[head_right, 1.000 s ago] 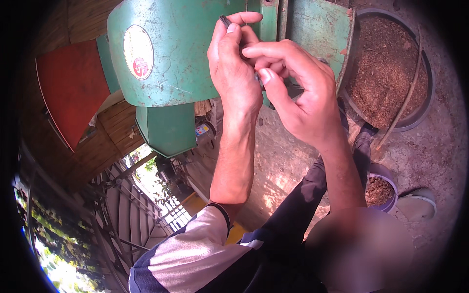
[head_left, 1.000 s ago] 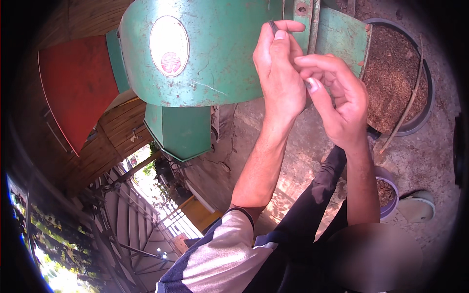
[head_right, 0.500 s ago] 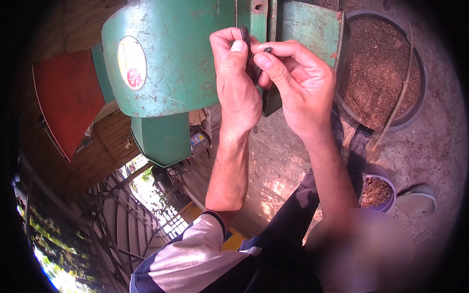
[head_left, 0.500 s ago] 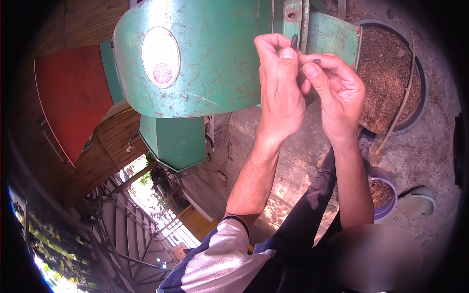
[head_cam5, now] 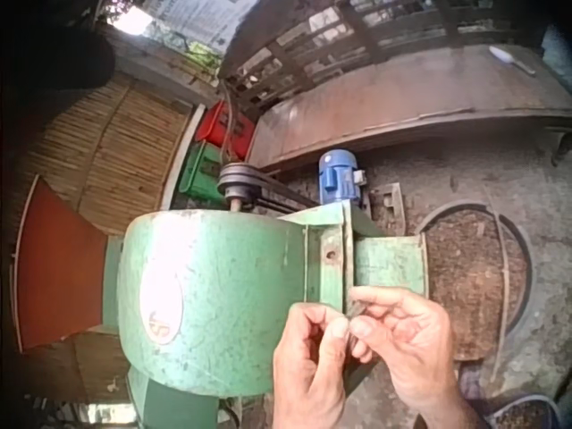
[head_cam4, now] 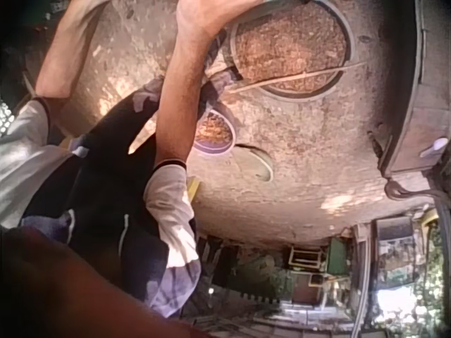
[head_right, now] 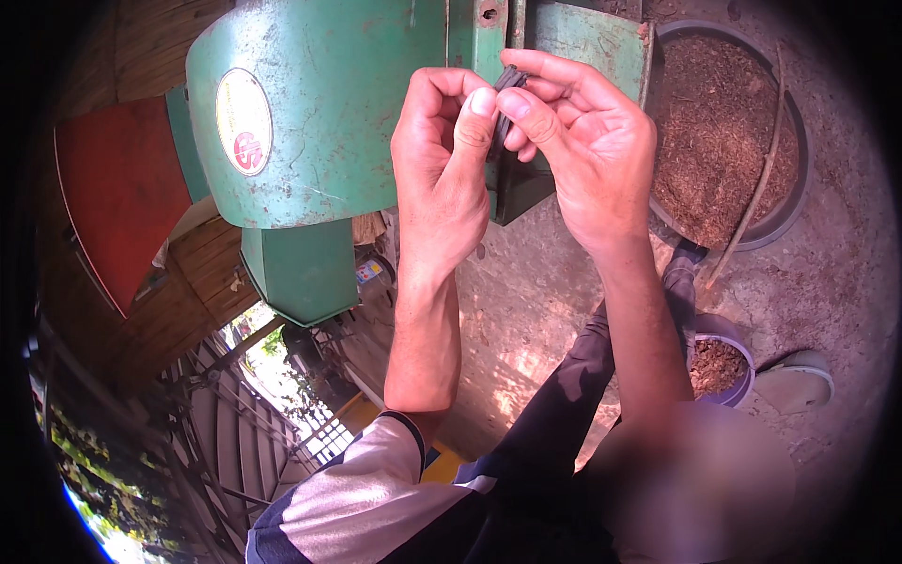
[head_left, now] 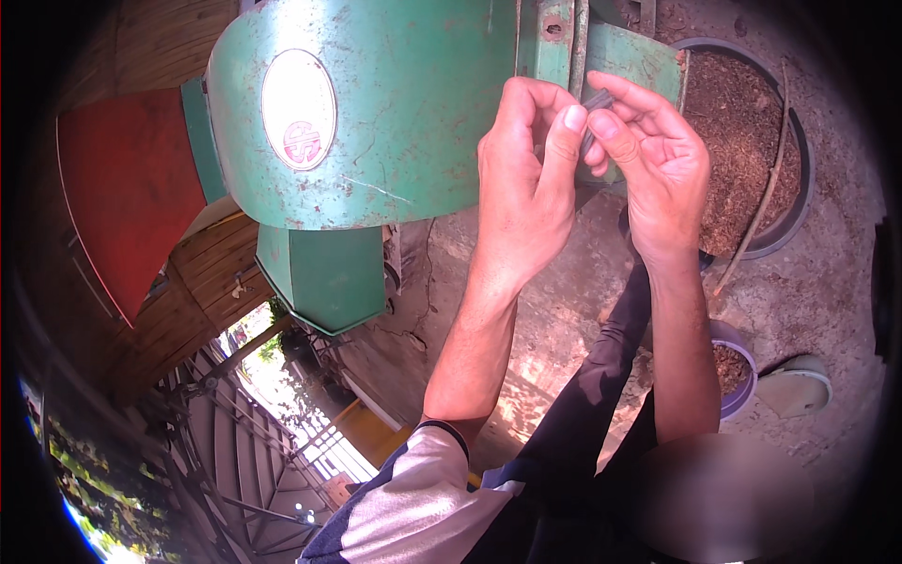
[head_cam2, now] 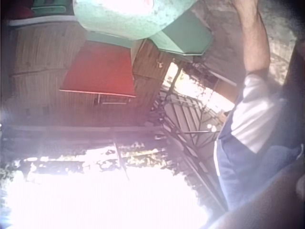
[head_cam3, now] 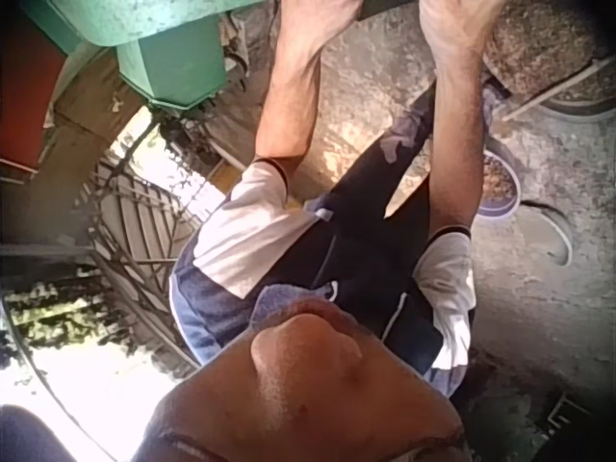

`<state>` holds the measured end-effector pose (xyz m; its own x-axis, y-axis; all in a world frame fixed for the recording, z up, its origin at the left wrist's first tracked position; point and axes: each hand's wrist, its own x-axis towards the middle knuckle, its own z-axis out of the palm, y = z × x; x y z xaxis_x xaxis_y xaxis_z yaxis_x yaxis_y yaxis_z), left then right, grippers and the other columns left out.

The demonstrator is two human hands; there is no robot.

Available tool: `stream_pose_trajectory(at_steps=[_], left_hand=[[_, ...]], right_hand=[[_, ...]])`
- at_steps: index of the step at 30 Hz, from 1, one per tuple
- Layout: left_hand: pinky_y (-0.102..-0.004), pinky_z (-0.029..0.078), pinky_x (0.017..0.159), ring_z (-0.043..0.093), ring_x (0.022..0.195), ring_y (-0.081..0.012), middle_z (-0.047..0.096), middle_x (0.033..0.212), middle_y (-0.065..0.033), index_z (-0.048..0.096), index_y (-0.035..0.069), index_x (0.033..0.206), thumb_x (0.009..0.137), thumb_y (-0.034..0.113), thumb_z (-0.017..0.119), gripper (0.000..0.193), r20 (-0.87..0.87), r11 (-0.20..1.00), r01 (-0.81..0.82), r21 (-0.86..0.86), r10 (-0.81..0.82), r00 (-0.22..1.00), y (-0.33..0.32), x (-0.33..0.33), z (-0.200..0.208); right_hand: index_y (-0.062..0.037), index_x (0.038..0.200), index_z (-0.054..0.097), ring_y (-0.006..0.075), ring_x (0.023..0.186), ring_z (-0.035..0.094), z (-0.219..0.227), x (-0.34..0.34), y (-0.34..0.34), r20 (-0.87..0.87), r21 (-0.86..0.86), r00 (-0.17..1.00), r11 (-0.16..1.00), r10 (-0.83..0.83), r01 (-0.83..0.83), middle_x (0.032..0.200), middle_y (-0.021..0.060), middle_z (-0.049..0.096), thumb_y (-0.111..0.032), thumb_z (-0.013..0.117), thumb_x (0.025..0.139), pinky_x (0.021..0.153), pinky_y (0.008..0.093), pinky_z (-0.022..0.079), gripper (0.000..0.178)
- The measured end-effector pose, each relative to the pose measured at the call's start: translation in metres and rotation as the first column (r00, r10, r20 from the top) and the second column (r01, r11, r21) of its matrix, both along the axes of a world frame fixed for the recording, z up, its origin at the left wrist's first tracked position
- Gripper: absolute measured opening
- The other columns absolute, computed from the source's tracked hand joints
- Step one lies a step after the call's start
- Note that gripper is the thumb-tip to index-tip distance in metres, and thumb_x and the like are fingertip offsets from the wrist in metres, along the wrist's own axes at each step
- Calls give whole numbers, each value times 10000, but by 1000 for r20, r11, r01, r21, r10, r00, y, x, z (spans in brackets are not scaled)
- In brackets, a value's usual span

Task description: Fixing or adjusting a part on a wood chipper or similar green agricultural machine.

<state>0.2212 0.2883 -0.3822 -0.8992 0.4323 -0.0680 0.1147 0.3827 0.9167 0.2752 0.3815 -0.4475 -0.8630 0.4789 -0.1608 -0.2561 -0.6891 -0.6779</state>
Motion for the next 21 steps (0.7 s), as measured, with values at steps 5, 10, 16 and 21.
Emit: stream_pose_trajectory(at_steps=[5,10,16,21], left_hand=[[-252,513,605,618,704,-79,643,800,-53,525,-14,1009,1076,118,548,149,70,999,34,-29,-32,997,1,-1,6],[-244,488,705,575,811,-81,628,937,-29,570,0,1090,1054,145,609,155,310,998,65,-26,-54,949,-5,-5,12],[-280,505,744,603,824,-92,690,873,-73,568,-38,1140,1043,141,610,208,230,987,159,35,-163,959,-6,-7,9],[-273,496,739,592,824,-87,683,869,-45,616,-26,1058,1052,162,612,188,202,972,228,-55,-213,956,-7,-14,8]], right_hand=[[34,1134,734,54,740,619,-5,1,3,-2,68,999,997,40,-40,939,57,728,-71,742,962,618,195,494,202],[25,1082,749,66,776,628,-7,-2,16,18,129,996,987,90,-92,963,57,721,-59,740,959,644,206,509,149],[30,1099,744,85,856,633,-10,-1,31,-98,202,990,976,106,-85,998,56,703,-41,756,938,780,236,517,177],[-16,1173,726,100,877,597,-19,5,51,-63,-23,927,928,370,-372,1046,31,680,-108,744,941,781,252,462,251]])
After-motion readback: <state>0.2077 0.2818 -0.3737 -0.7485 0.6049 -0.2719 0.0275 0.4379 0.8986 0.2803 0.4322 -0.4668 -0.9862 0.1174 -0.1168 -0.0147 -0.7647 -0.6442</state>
